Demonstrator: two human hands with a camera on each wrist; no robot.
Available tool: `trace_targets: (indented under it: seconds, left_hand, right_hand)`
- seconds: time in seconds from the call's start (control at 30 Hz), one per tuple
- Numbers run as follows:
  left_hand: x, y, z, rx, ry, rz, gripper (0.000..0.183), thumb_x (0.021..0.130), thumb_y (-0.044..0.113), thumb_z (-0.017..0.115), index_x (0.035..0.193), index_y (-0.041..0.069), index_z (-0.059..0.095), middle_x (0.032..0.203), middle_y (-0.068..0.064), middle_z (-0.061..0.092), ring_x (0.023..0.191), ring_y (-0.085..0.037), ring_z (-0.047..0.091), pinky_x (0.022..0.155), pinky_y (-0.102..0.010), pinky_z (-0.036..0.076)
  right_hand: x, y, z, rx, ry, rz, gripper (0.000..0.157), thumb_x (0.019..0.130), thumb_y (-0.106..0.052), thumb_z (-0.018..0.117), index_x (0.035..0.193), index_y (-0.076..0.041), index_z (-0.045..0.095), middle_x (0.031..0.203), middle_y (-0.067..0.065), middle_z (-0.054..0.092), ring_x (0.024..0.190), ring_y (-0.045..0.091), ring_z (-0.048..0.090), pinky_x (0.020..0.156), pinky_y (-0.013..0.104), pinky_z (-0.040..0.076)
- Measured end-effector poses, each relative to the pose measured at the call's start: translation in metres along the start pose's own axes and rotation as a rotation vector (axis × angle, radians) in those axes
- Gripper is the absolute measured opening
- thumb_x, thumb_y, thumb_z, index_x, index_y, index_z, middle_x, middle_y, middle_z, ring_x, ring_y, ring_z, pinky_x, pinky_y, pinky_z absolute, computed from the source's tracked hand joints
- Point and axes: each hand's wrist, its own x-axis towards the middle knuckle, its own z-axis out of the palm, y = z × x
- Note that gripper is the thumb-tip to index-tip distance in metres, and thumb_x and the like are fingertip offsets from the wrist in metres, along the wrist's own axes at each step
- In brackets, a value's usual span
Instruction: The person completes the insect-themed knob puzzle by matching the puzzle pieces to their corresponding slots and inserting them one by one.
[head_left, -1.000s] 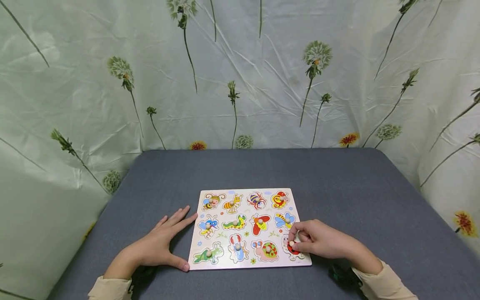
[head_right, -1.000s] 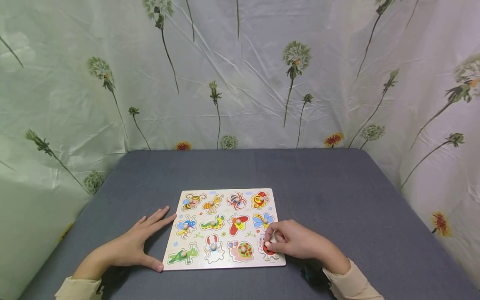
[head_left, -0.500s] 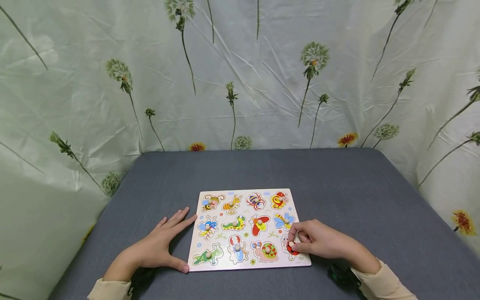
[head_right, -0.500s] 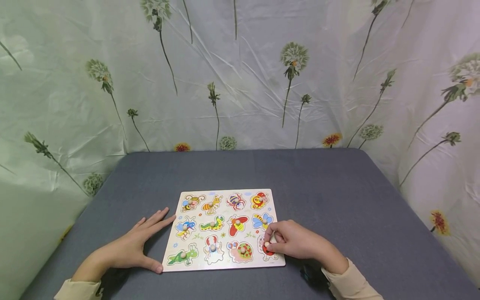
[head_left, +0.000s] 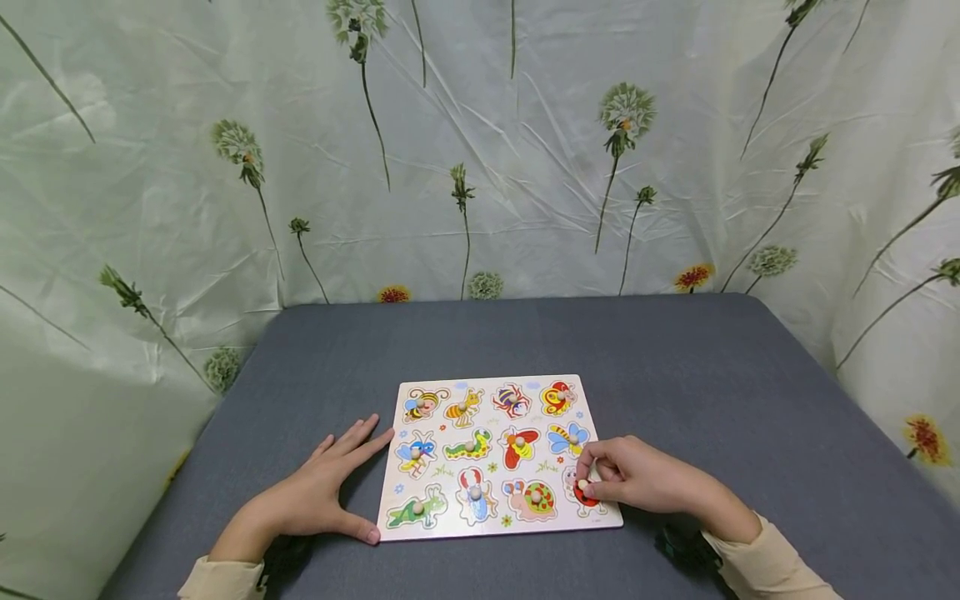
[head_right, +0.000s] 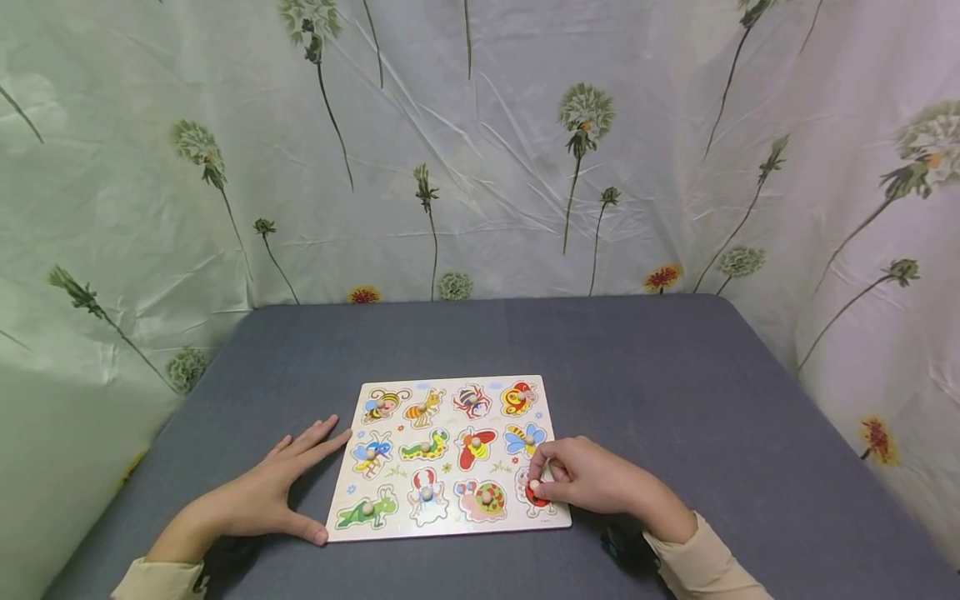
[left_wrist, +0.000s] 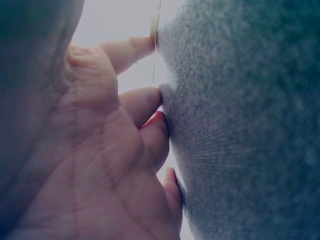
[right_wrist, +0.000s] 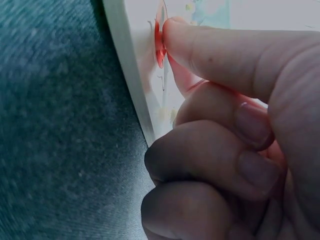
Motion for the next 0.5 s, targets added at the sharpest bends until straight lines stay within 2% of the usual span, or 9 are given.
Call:
trace_targets:
  seconds: [0.37, 0.5]
  left_hand:
    - [-0.002, 0.003, 0.0, 0.024, 0.035, 0.007, 0.13, 0.066, 0.067, 0.094, 0.17, 0.017, 0.034, 0.18, -0.02, 0.018, 0.163, -0.053, 0.019, 0.123, -0.082, 0.011]
    - [-0.002, 0.003, -0.001, -0.002, 0.029, 0.001, 0.126, 0.071, 0.066, 0.093, 0.171, 0.016, 0.033, 0.179, -0.021, 0.02, 0.164, -0.052, 0.019, 0.124, -0.082, 0.011]
  right_hand:
    - [0.001, -0.001, -0.005, -0.027, 0.014, 0.014, 0.01, 0.1, -0.02, 0.077, 0.104, -0.013, 0.072, 0.064, -0.017, 0.039, 0.054, -0.005, 0.036, 0.053, 0.017, 0.031]
    - [-0.002, -0.003, -0.01, -0.039, 0.043, 0.027, 0.015, 0.102, -0.024, 0.076, 0.111, -0.013, 0.072, 0.068, -0.015, 0.047, 0.058, -0.004, 0.041, 0.055, 0.018, 0.036]
